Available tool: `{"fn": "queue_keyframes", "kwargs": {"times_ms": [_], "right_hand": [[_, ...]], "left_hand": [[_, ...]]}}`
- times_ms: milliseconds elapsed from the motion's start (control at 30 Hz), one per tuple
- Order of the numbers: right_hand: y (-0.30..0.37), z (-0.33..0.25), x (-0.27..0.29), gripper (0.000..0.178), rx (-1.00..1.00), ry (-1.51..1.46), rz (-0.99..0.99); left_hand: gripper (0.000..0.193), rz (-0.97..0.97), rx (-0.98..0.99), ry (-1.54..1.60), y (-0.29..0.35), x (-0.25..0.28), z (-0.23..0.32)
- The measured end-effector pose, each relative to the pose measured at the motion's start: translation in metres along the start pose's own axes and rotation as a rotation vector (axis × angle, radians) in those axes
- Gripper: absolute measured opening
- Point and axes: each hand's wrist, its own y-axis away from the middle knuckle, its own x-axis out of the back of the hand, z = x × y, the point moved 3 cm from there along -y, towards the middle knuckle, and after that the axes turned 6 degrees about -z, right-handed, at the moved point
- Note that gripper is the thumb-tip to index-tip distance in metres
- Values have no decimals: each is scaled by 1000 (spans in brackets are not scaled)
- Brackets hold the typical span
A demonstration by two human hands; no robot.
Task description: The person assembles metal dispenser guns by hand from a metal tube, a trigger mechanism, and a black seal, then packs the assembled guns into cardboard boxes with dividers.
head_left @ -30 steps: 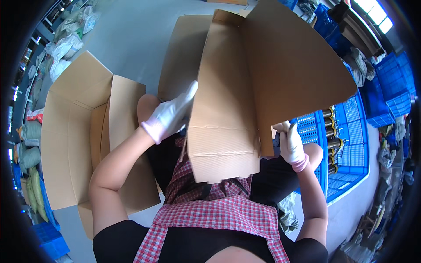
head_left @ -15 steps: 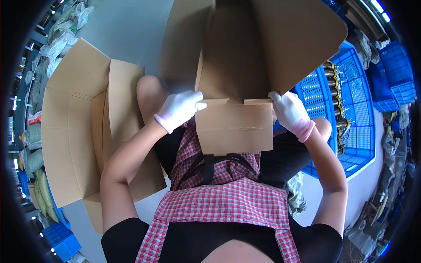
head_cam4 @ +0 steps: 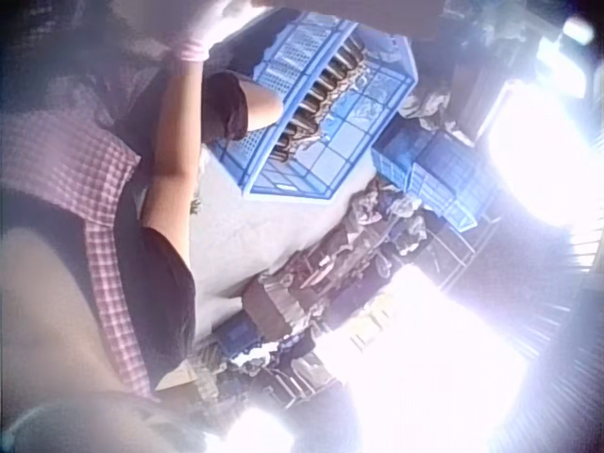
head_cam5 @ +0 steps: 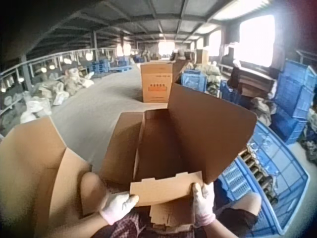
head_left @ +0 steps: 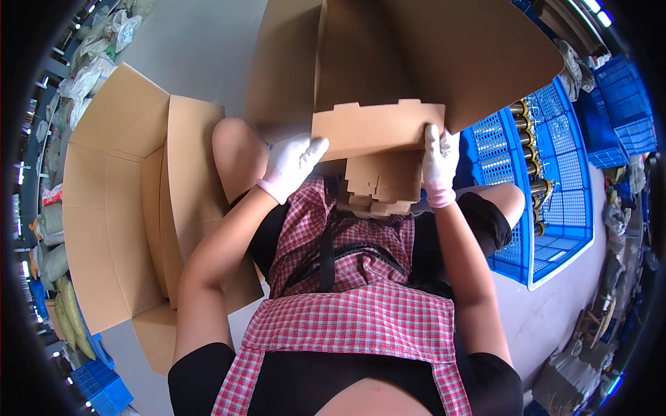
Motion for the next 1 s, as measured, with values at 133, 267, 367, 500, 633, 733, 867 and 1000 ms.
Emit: {"fn": "queue_keyframes", "kwargs": {"times_ms": [133,267,367,500,633,733,867,1000], "right_hand": [[-14,-26,-11,39,66,368,91],[-11,-41,-25,51,21,375,115],[-11,-31,-20,44,49,318,49],[-8,-41,-25,44,69,318,-10],[-2,-36,0,47,84,518,44],[7,-37,2,50,60,551,1],[0,-42,-9,49,-14,353,-27],[-20,-25,4,45,-162,187,-209]], "left_hand": [[75,228,19,-484,-15,10,55],[76,-304,-337,-383,-67,-32,101],[59,-767,-242,-115,-106,-45,84],[66,-1106,-141,231,-130,-41,58],[65,-989,11,417,-120,-61,59],[23,-793,18,-508,-71,-15,68],[18,-776,459,121,-53,-7,41],[19,-1005,605,122,-64,-29,88]]}}
